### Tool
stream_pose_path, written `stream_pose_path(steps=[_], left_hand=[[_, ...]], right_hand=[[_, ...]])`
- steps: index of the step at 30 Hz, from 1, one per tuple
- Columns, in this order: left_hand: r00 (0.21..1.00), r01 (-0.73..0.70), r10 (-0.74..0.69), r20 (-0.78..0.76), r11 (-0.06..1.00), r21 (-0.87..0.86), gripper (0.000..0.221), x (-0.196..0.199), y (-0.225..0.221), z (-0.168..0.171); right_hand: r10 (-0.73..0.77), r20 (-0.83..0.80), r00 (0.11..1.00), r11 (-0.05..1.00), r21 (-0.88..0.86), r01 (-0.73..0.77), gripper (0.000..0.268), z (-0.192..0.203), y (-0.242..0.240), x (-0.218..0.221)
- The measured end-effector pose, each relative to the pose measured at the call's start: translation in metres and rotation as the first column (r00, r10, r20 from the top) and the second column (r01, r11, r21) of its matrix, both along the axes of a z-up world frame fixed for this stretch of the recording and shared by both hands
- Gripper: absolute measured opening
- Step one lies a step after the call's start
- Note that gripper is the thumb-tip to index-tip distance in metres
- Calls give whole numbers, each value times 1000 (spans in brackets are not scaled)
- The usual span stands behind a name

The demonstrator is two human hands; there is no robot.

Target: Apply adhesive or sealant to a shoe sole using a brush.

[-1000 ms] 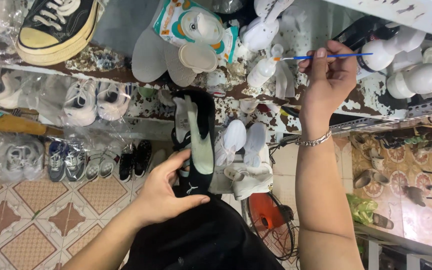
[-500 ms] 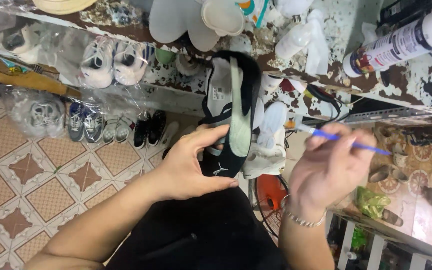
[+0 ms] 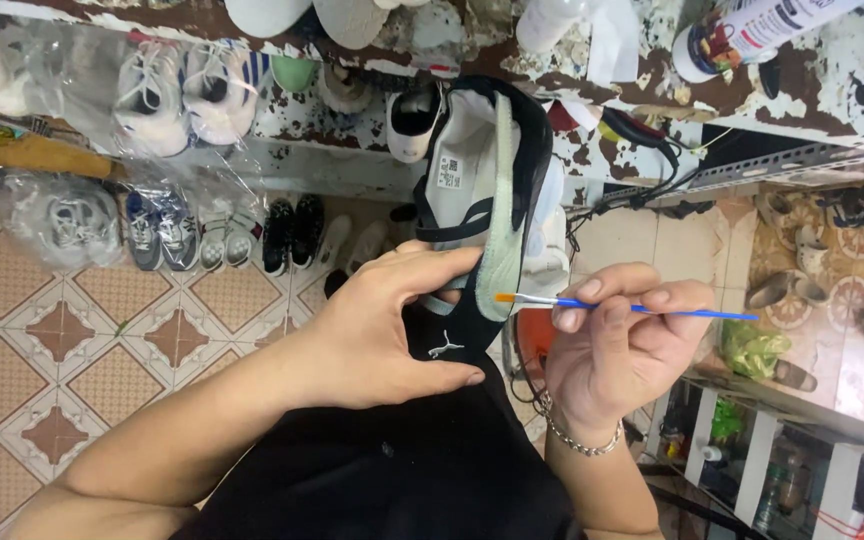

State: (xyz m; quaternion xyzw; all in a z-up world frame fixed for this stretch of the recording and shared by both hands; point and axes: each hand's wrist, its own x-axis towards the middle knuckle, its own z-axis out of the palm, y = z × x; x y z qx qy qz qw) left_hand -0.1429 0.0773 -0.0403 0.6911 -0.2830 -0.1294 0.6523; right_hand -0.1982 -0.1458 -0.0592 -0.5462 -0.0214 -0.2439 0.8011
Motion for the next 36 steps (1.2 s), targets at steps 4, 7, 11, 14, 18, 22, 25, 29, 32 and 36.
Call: stream_pose_path(steps=[4,7,11,14,18,22,25,29,32,36], left_hand=[[999,39,-38,-16,999,27,91,-2,-3,3],[999,53,-52,-14,996,75,92,-2,-4,8],[998,61,-60,-20,993,101,92,-5,-6,14],[998,67,-65,-23,990,126,92,-8,-6,17],[997,72,-70,-21,987,144,92,-11,-5,20],[997,74,-72,-20,988,134,92,-15,-4,20],[997,71,-70,-11,989,126,92,-16,-3,21],[997,73,-74,-1,988,135,93,-19,-1,20],[997,75,-78,18,988,137,93,-20,-1,19],[997,78,-80,13,989,129,92,-21,0,20]], right_hand=[[-1,12,1000,1000,-20,1,23,0,-2,0],[-15,-7,1000,1000,-19,15,23,-1,-3,-1],[-28,-8,1000,1000,-9,28,24,-2,-3,-3],[-17,-9,1000,1000,25,17,24,-2,-3,-4],[-13,-18,1000,999,34,13,24,0,-3,-5],[-57,-22,998,997,53,59,24,-4,-4,-7],[-30,5,1000,998,56,30,23,-4,-6,-8],[-4,-6,1000,998,57,4,23,2,-1,-8],[-32,-26,999,999,38,33,23,1,0,-8],[-49,-19,999,997,54,50,24,-1,0,-9]])
